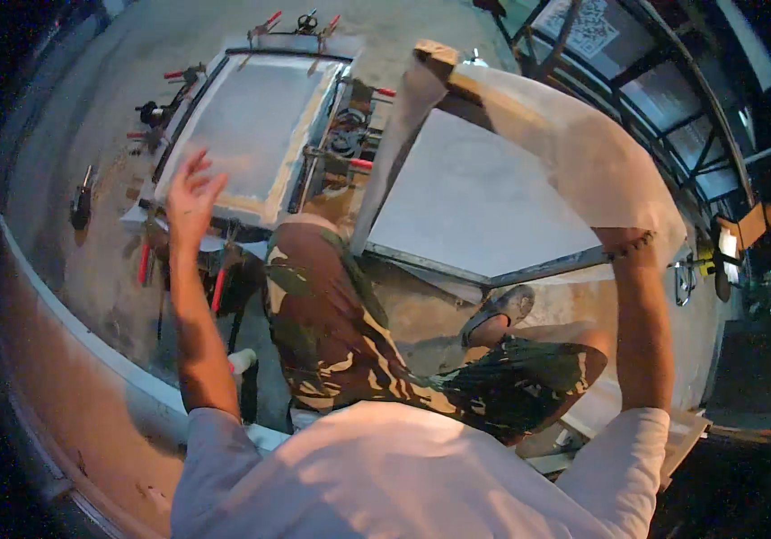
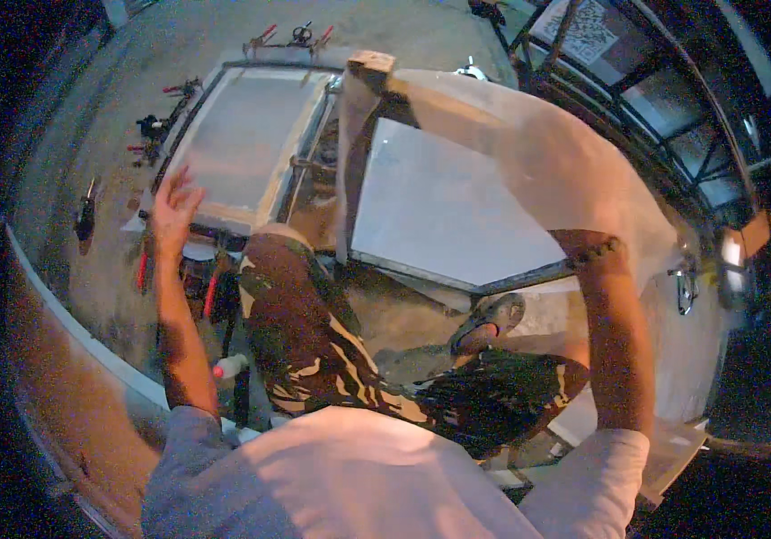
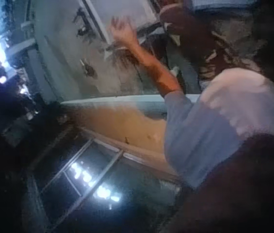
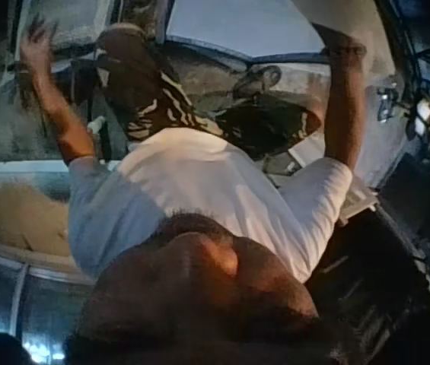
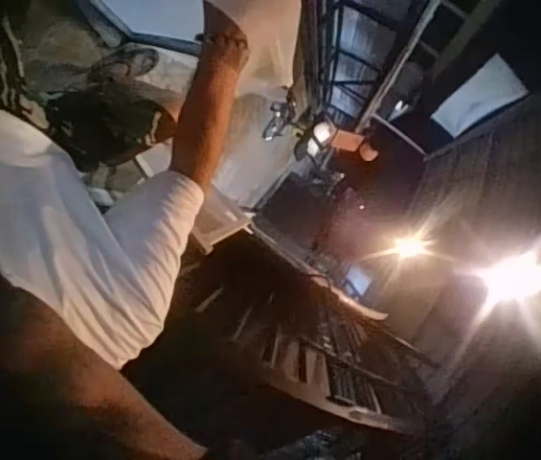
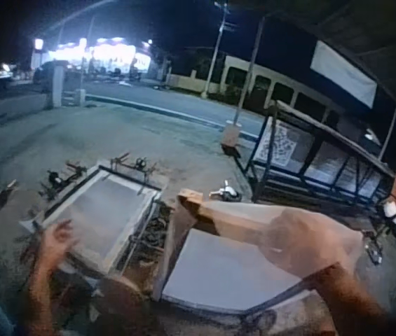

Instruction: The person prepares a wooden screen-printing frame by smoothing its edges with a green block, applying liquid adhesive from a squeeze bottle along the wooden surface, and attaching a sheet of transparent mesh film over it.

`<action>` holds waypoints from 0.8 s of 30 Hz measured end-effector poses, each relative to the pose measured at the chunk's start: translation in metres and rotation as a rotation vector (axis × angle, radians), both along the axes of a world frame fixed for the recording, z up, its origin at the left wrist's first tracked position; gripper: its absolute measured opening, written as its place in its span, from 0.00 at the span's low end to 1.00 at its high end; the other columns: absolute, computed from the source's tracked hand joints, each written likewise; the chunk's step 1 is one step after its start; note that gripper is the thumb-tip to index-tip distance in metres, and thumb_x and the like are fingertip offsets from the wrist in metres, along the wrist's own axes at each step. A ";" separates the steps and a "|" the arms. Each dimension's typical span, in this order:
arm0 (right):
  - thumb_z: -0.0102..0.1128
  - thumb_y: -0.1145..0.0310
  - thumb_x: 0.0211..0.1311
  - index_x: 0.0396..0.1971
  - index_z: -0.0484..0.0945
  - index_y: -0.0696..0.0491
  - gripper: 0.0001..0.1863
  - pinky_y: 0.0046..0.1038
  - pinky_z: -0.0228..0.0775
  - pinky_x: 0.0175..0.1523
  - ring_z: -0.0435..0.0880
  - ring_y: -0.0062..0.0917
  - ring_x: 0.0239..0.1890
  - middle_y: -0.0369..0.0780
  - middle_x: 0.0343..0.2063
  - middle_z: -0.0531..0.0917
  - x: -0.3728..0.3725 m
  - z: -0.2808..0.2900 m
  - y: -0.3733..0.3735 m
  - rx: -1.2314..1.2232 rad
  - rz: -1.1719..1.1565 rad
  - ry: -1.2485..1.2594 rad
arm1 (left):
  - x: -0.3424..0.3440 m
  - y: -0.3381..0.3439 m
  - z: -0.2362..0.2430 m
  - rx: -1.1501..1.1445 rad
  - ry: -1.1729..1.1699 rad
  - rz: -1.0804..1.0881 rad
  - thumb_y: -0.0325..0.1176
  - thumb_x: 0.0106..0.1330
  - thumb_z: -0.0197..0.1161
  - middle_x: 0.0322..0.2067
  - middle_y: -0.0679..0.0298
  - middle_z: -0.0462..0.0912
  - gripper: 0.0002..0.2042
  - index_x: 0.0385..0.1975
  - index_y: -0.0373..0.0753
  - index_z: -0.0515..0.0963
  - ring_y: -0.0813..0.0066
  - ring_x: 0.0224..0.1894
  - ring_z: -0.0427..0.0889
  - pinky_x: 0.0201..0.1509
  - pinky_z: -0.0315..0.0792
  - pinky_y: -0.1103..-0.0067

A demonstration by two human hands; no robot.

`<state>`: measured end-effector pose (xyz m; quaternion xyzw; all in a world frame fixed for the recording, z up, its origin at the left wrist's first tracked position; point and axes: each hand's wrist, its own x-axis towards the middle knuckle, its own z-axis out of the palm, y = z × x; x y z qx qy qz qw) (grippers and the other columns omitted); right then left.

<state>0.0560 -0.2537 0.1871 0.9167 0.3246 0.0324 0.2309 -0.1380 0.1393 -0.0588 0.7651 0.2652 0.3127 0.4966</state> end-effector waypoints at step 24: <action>0.72 0.53 0.50 0.34 0.77 0.58 0.23 0.23 0.65 0.40 0.75 0.18 0.37 0.33 0.30 0.77 0.089 -0.013 -0.320 1.312 -0.148 0.465 | 0.173 -0.215 0.223 0.381 -0.091 -0.506 0.42 0.66 0.60 0.20 0.69 0.75 0.16 0.24 0.35 0.76 0.86 0.24 0.69 0.28 0.63 0.84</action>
